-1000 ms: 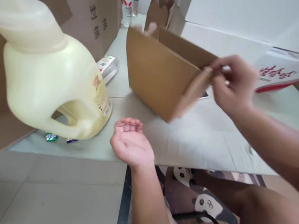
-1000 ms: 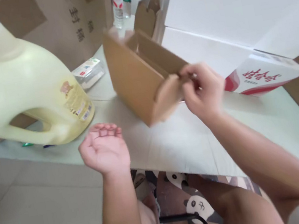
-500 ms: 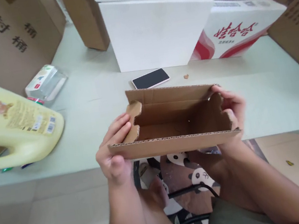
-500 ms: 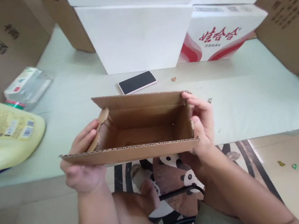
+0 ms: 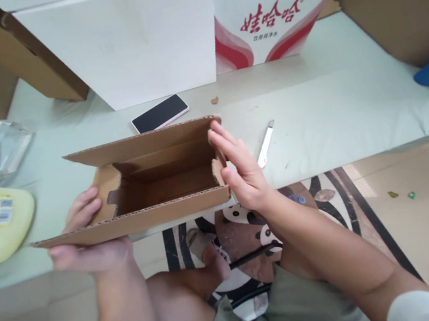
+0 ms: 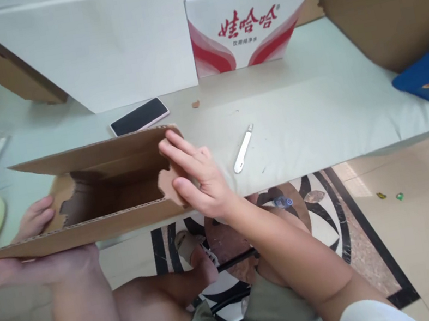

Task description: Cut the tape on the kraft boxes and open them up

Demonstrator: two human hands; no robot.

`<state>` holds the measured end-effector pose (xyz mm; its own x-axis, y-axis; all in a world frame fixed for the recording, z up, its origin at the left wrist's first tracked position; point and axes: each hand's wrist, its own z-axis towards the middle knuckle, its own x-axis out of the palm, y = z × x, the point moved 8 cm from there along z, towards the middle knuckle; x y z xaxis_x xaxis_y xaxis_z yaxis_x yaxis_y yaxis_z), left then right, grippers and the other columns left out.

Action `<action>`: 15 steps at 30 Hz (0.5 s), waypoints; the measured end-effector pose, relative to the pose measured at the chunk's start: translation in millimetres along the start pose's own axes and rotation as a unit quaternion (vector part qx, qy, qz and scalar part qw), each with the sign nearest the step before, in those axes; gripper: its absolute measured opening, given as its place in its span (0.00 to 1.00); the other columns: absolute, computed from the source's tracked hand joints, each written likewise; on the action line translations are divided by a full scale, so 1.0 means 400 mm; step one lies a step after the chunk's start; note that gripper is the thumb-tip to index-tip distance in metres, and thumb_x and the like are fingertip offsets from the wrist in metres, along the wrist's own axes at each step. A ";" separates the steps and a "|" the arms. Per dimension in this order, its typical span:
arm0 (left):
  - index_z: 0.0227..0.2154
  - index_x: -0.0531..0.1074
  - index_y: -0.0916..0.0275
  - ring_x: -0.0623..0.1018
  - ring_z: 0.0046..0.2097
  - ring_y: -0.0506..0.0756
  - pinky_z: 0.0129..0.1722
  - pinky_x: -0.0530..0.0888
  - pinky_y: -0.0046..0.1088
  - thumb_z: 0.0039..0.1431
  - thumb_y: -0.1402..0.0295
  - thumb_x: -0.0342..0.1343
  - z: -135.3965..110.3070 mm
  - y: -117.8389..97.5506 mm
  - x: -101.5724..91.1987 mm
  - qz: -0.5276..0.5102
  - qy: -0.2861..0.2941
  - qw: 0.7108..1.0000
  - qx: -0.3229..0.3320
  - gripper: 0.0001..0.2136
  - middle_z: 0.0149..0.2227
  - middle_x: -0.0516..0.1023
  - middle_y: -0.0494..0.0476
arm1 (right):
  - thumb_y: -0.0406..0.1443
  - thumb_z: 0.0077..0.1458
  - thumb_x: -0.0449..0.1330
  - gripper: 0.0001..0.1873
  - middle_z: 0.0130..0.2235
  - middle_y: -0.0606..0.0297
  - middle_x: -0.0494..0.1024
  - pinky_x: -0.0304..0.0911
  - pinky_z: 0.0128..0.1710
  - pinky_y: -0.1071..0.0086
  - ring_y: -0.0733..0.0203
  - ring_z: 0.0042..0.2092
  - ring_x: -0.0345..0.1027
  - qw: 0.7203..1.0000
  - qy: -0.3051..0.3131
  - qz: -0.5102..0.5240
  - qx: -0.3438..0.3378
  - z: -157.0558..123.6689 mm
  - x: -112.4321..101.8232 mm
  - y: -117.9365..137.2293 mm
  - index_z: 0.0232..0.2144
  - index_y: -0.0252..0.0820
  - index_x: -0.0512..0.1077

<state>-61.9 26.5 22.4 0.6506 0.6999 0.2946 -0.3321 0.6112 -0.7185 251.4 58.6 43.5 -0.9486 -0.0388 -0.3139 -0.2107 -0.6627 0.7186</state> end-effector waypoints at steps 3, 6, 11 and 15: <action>0.16 0.75 0.56 0.82 0.39 0.60 0.63 0.72 0.54 0.66 0.35 0.17 -0.013 -0.003 -0.004 -0.002 -0.041 0.999 -0.036 0.47 0.22 0.76 0.57 | 0.50 0.74 0.42 0.32 0.76 0.61 0.59 0.59 0.69 0.47 0.46 0.76 0.52 1.000 0.016 -0.026 0.000 0.002 -0.002 0.008 0.75 0.56 0.53; 0.16 0.74 0.55 0.82 0.41 0.61 0.63 0.72 0.52 0.66 0.35 0.18 -0.025 -0.026 0.006 0.003 -0.040 0.998 -0.050 0.46 0.23 0.76 0.57 | 0.50 0.74 0.42 0.31 0.75 0.61 0.60 0.62 0.66 0.49 0.47 0.76 0.52 0.999 0.015 -0.040 0.016 0.000 -0.003 0.014 0.74 0.55 0.55; 0.13 0.66 0.54 0.81 0.43 0.62 0.60 0.75 0.53 0.61 0.33 0.15 -0.031 -0.041 0.024 -0.005 -0.051 0.995 -0.087 0.44 0.23 0.73 0.59 | 0.49 0.73 0.46 0.28 0.74 0.60 0.63 0.64 0.60 0.54 0.47 0.73 0.59 0.994 0.072 -0.076 0.036 0.004 0.021 0.011 0.68 0.52 0.67; 0.14 0.53 0.54 0.80 0.44 0.63 0.61 0.74 0.53 0.59 0.31 0.12 -0.031 -0.034 0.024 0.030 -0.059 0.993 -0.094 0.39 0.22 0.68 0.58 | 0.49 0.74 0.41 0.29 0.73 0.60 0.66 0.62 0.57 0.54 0.49 0.70 0.64 0.994 0.073 -0.072 0.024 0.008 0.020 0.009 0.66 0.52 0.70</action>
<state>-42.6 20.4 27.4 0.5448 0.7784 0.3119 -0.2266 0.4947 -0.8390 242.3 58.4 45.4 -0.8643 -0.0562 -0.4997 -0.3565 -0.6325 0.6877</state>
